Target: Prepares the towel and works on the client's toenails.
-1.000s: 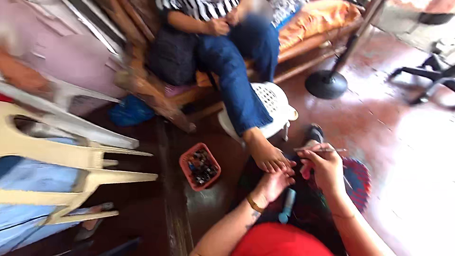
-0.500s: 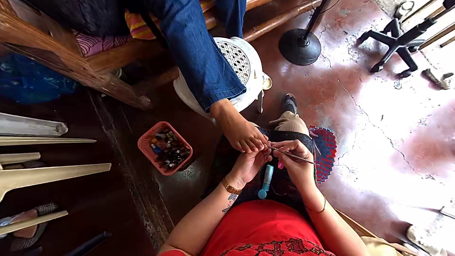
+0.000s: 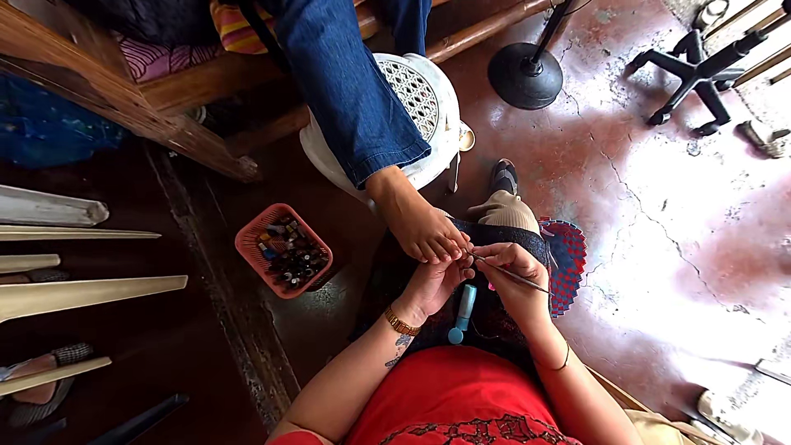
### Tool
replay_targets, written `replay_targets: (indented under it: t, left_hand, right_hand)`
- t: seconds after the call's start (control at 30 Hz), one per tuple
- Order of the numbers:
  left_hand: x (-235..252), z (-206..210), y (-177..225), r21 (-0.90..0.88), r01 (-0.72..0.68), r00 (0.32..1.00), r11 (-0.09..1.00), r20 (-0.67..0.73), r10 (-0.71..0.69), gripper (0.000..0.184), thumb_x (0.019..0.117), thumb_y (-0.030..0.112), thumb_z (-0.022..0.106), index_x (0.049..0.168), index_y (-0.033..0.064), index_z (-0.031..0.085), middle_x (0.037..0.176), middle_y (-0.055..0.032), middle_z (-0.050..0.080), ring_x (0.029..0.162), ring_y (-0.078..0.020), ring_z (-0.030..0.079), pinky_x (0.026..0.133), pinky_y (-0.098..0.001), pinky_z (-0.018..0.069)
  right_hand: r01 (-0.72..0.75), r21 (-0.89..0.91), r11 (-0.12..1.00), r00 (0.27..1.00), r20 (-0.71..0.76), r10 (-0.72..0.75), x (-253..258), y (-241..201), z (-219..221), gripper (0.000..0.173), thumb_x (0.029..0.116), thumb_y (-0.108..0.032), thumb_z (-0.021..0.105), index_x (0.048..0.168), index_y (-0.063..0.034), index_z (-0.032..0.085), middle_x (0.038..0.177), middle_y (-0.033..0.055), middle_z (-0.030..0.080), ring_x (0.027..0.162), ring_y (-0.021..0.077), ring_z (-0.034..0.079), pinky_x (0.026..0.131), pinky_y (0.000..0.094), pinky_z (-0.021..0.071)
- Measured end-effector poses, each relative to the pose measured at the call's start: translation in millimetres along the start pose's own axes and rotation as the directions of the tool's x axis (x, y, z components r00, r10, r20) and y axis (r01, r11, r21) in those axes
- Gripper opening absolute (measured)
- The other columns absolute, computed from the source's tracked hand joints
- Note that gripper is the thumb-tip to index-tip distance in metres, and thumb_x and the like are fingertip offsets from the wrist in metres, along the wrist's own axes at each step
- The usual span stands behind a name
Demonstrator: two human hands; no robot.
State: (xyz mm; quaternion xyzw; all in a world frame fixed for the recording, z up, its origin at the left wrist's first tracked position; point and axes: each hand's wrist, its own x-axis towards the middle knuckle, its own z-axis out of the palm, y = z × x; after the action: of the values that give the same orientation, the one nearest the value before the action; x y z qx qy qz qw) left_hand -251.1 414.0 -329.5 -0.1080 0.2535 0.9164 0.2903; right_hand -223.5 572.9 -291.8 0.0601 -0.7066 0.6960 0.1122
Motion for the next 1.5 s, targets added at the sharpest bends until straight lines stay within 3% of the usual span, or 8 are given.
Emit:
replay_targets:
  t: [0.3,0.43,0.83,1.0,1.37,1.5]
  left_hand:
    - [0.3,1.2,0.6,0.04,-0.002,1.0,0.999,-0.025,0.003,0.02,0.1049,0.011,0.045,0.106,0.0071,0.064,0.102,-0.0076,0.068,0.095,-0.0183,0.067,0.085,-0.035,0.0566]
    - [1.0,2.0,0.7,0.042,0.005,1.0,0.999,-0.023,-0.004,0.022,0.1051,0.01,0.044,0.109,0.0057,0.065,0.109,-0.0104,0.069,0.099,-0.02,0.068,0.086,-0.0351,0.0568]
    - [0.9,0.2,1.5,0.02,0.012,1.0,1.0,-0.013,-0.012,0.021,0.1042,0.009,0.046,0.115,0.0041,0.064,0.112,-0.0121,0.069,0.1,-0.0205,0.068,0.085,-0.0348,0.0573]
    - [1.3,0.4,2.1,0.026,0.005,1.0,1.0,-0.016,-0.004,0.02,0.1031,0.009,0.049,0.112,0.0046,0.066,0.112,-0.0126,0.069,0.101,-0.0212,0.067,0.086,-0.0359,0.0566]
    - [0.3,1.7,1.7,0.047,0.01,1.0,0.999,-0.016,-0.009,0.021,0.1025,0.012,0.05,0.115,0.0048,0.065,0.111,-0.0123,0.069,0.102,-0.0214,0.068,0.088,-0.0369,0.0568]
    - [0.5,1.3,1.9,0.03,0.01,1.0,1.0,-0.015,-0.009,0.019,0.1014,0.011,0.052,0.113,0.0042,0.066,0.111,-0.0132,0.069,0.101,-0.0219,0.068,0.088,-0.0368,0.0568]
  right_hand:
    - [-0.012,-0.003,1.0,1.0,0.015,0.012,4.3,0.7,0.4,0.007,0.0859,0.009,0.071,0.088,0.0024,0.07,0.1,0.0129,0.075,0.084,0.0142,0.074,0.073,0.0262,0.063]
    - [-0.073,0.084,0.994,0.997,0.031,0.071,5.5,-1.0,-3.9,0.01,0.0861,0.01,0.071,0.088,0.001,0.069,0.101,0.0128,0.075,0.08,0.0148,0.074,0.07,0.0273,0.0635]
    - [-0.072,0.102,0.992,0.997,0.032,0.069,7.1,5.2,-4.3,0.011,0.086,0.009,0.072,0.089,-0.0015,0.071,0.101,0.0109,0.076,0.083,0.0143,0.074,0.073,0.0275,0.0633]
    - [-0.158,0.234,0.959,0.987,0.046,0.152,7.9,6.0,-9.6,0.013,0.0859,0.009,0.073,0.088,-0.0035,0.071,0.102,0.0137,0.077,0.085,0.0189,0.076,0.073,0.0308,0.0644]
    - [-0.101,0.232,0.967,0.995,0.004,0.103,4.2,12.9,-3.8,0.013,0.0865,0.009,0.073,0.09,-0.0039,0.073,0.101,0.012,0.077,0.082,0.0166,0.075,0.07,0.0285,0.0636]
    - [-0.085,0.225,0.971,0.995,0.064,0.072,5.1,11.0,-10.0,0.015,0.0875,0.009,0.072,0.092,-0.0054,0.074,0.104,0.0114,0.077,0.089,0.0177,0.076,0.077,0.0304,0.064]
